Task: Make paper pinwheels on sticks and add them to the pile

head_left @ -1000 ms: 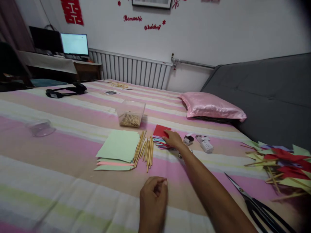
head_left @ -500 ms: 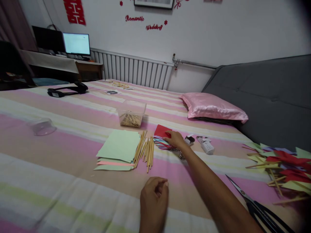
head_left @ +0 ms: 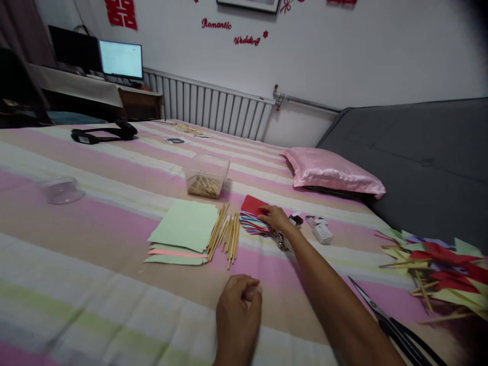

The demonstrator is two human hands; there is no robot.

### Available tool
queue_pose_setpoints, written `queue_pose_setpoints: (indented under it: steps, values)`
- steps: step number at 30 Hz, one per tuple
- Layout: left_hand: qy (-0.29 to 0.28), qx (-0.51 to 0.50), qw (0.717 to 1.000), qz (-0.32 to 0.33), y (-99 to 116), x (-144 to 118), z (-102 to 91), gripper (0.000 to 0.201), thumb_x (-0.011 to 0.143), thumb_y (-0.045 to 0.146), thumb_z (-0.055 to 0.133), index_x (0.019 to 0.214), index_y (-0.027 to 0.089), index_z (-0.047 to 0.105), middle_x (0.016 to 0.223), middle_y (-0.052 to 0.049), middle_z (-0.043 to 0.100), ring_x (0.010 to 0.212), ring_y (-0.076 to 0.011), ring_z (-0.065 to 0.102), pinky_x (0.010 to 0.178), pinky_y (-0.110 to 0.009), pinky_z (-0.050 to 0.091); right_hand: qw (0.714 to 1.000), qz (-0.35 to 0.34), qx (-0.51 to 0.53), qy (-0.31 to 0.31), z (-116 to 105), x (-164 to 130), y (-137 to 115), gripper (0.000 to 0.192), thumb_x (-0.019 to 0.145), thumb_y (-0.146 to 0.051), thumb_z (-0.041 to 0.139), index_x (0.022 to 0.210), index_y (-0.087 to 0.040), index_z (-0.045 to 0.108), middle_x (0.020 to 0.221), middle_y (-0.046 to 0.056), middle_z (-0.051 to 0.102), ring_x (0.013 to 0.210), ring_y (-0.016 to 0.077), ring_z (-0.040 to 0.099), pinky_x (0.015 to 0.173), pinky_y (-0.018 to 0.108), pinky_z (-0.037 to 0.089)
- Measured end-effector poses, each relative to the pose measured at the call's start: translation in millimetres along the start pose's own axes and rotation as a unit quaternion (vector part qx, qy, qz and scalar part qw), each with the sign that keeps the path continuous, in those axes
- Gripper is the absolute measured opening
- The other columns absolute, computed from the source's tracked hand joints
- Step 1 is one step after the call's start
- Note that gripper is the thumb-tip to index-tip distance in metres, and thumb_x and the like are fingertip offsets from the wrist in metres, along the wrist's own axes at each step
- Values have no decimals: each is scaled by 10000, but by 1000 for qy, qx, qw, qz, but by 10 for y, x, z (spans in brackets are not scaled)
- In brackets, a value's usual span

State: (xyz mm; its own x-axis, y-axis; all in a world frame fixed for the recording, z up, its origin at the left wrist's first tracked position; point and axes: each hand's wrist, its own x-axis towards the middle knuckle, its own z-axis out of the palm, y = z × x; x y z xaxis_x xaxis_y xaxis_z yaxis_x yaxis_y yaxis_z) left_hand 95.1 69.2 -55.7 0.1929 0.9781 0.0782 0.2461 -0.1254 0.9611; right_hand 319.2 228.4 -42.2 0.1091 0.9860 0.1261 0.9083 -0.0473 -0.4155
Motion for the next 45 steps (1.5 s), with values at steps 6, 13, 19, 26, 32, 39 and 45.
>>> queue_pose_setpoints:
  steps: [6,13,19,26,32,39,45]
  values:
    - [0,10,1000,1,-11,0,0,198,755,258,521,825,159,678,865,-74,635,650,-167,588,630,-296,475,1000,-7,30,-3,-20,-1,30,361,777,-333,617,1108,-196,660,1117,65,679,1029,228,627,892,300,458]
    - [-4,5,1000,-3,-11,1,5,194,753,263,522,808,160,677,866,-77,632,648,-167,579,653,-304,479,999,-5,52,-14,-74,-20,19,441,702,-208,647,1142,-176,638,1150,60,662,1045,221,619,920,303,454]
    - [10,-9,1000,-1,7,1,12,181,736,262,546,790,166,689,859,-78,643,636,-171,582,637,-301,480,997,-3,70,-17,-69,-2,62,451,686,-136,610,1133,-185,643,1155,39,660,1064,215,612,938,313,449]
    - [19,-8,1000,-6,34,1,13,175,725,252,553,775,167,697,856,-78,650,620,-166,586,619,-297,482,997,6,72,0,-68,-42,28,405,701,-227,633,1104,-193,662,1114,37,681,1045,238,619,927,348,456]
    - [8,-2,1000,-12,32,-5,13,192,735,270,543,788,164,693,882,-86,644,635,-169,586,641,-305,484,998,6,67,11,-43,-23,54,421,681,-271,657,1085,-156,674,1093,64,688,1038,243,621,929,332,450]
    - [3,-15,1000,-21,40,3,3,196,721,288,549,780,170,694,878,-86,647,642,-176,584,653,-312,483,997,5,79,5,-75,-18,55,326,694,-234,653,1014,-201,706,1066,34,702,1008,219,639,902,306,463]
    - [16,-15,1000,-18,47,4,10,185,716,281,555,765,171,695,859,-84,649,621,-171,578,643,-311,487,994,0,112,-7,-70,-9,110,281,733,-225,632,1002,-203,709,1039,23,713,933,198,667,837,280,496]
